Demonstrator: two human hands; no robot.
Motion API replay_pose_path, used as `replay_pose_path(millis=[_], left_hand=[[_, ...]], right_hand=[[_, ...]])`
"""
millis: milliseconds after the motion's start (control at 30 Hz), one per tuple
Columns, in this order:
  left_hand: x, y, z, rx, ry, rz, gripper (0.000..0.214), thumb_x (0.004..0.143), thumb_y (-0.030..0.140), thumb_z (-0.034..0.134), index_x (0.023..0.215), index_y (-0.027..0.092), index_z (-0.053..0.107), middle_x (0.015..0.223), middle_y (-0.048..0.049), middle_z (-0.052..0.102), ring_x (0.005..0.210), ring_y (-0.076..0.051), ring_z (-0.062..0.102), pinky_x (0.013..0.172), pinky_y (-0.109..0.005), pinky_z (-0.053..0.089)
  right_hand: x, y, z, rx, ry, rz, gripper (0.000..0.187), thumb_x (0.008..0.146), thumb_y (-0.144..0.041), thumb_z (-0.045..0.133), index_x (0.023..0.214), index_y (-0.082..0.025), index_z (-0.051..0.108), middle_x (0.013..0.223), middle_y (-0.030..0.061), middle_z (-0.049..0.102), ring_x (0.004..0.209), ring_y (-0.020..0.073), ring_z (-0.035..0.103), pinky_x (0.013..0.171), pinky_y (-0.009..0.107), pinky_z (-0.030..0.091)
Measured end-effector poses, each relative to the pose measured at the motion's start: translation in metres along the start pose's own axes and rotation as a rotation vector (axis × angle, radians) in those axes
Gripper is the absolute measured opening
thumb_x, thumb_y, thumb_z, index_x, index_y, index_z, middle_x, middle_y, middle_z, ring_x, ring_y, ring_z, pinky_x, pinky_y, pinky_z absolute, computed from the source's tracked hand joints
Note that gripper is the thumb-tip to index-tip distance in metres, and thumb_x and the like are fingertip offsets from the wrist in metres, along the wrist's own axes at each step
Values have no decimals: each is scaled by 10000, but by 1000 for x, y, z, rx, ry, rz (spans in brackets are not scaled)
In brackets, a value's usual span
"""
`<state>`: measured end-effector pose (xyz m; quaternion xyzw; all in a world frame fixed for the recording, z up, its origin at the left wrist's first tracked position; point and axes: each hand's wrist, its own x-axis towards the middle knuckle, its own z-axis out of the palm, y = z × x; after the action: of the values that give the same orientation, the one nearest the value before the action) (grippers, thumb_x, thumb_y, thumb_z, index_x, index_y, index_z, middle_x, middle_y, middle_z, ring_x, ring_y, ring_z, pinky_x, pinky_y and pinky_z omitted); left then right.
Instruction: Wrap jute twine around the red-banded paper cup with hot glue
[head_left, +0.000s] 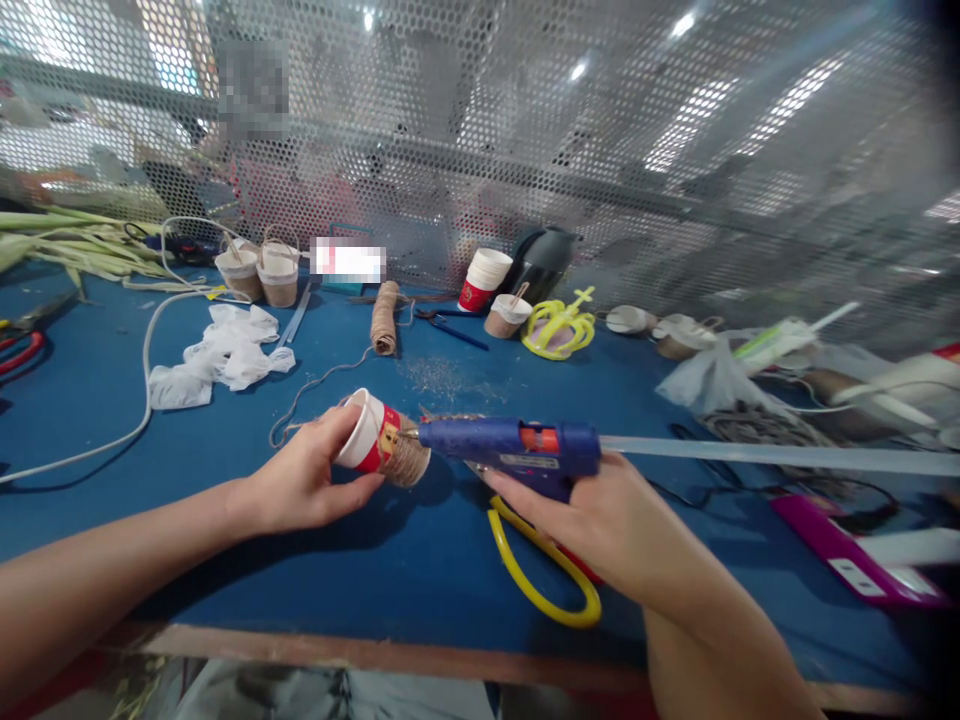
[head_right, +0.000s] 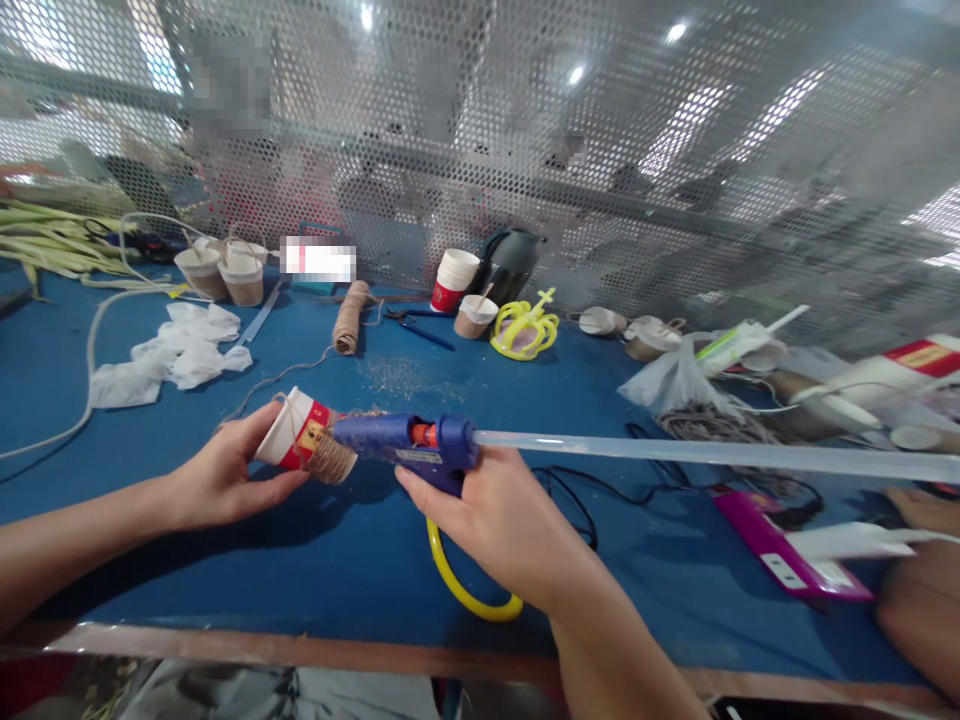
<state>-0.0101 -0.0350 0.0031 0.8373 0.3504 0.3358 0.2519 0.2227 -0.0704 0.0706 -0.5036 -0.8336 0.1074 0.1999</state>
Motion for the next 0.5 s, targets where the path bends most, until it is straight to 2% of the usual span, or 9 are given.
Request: replay_pose_path(millis=[300, 500], left_hand=[[-1, 1, 0, 13, -29, -17, 194, 739, 250, 527, 888, 133, 489, 735, -33, 592, 608, -126, 540, 581, -227, 437], [1, 3, -1, -27, -32, -66, 194, 734, 255, 534, 883, 142, 483, 754, -36, 600, 637, -134, 555, 578, -213, 443]], right_hand=[[1, 1, 1, -2, 5, 16, 220, 817, -291, 435, 749, -218, 632, 682, 15, 681, 596, 172, 619, 634, 282, 513], [1, -2, 1, -120, 71, -97, 245, 809, -228, 434, 729, -195, 663, 639, 28, 684, 552, 165, 628, 558, 255, 525]])
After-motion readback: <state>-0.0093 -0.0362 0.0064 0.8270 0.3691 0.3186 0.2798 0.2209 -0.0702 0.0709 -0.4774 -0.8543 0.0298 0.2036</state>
